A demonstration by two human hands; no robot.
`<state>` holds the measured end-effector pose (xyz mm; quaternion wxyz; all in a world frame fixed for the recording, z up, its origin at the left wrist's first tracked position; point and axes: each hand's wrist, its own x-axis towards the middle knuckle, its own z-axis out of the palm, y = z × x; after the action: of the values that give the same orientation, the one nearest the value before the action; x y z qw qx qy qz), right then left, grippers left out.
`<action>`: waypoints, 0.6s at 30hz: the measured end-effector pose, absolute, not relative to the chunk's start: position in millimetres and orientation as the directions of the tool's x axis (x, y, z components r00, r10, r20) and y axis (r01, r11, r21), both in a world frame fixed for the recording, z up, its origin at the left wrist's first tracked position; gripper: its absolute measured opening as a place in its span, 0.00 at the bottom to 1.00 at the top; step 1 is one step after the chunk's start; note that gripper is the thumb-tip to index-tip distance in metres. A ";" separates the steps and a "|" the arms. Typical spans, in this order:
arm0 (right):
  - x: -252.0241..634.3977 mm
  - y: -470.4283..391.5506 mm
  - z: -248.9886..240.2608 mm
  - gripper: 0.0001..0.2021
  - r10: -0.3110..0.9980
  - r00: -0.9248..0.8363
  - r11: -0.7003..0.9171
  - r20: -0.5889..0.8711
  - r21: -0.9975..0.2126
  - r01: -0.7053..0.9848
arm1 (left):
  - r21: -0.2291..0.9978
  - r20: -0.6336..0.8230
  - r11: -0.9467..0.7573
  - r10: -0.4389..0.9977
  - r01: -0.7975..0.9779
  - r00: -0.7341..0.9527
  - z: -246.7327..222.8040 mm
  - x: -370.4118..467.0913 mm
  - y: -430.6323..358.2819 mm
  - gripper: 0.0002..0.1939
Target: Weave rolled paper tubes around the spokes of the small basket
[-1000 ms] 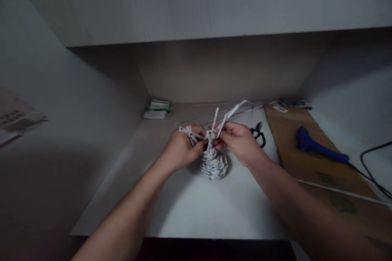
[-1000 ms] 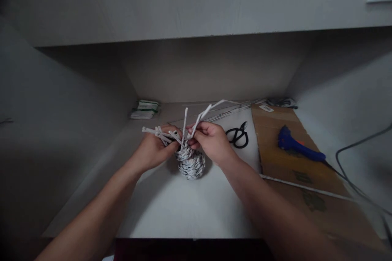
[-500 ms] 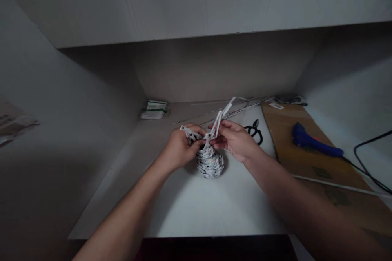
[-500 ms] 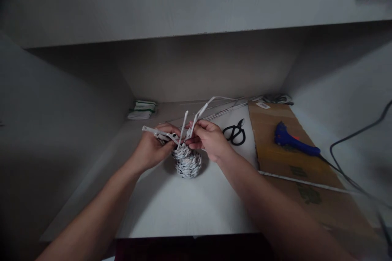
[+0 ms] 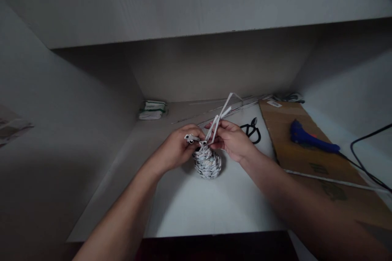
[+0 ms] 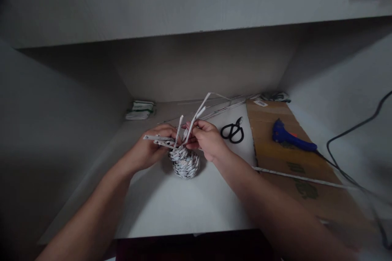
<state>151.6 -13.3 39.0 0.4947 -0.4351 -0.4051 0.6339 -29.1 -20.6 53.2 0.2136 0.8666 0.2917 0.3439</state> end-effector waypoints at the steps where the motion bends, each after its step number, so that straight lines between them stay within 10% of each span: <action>1: 151.9 -13.1 38.9 0.08 0.983 -0.124 -0.163 -0.134 -0.951 -0.262 | 0.572 0.472 -0.737 0.654 0.359 0.591 53.5 -28.9 -21.1 0.10; 18: 152.1 -22.1 52.6 0.14 0.986 -0.146 -0.113 -0.079 -0.964 -0.241 | 0.607 0.466 -0.673 0.732 0.422 0.497 52.5 -17.5 -35.4 0.09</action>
<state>152.1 -22.1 52.6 0.4990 -0.4221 -0.4412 0.6150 -17.5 -35.4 52.5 0.2122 0.8387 0.3439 0.3649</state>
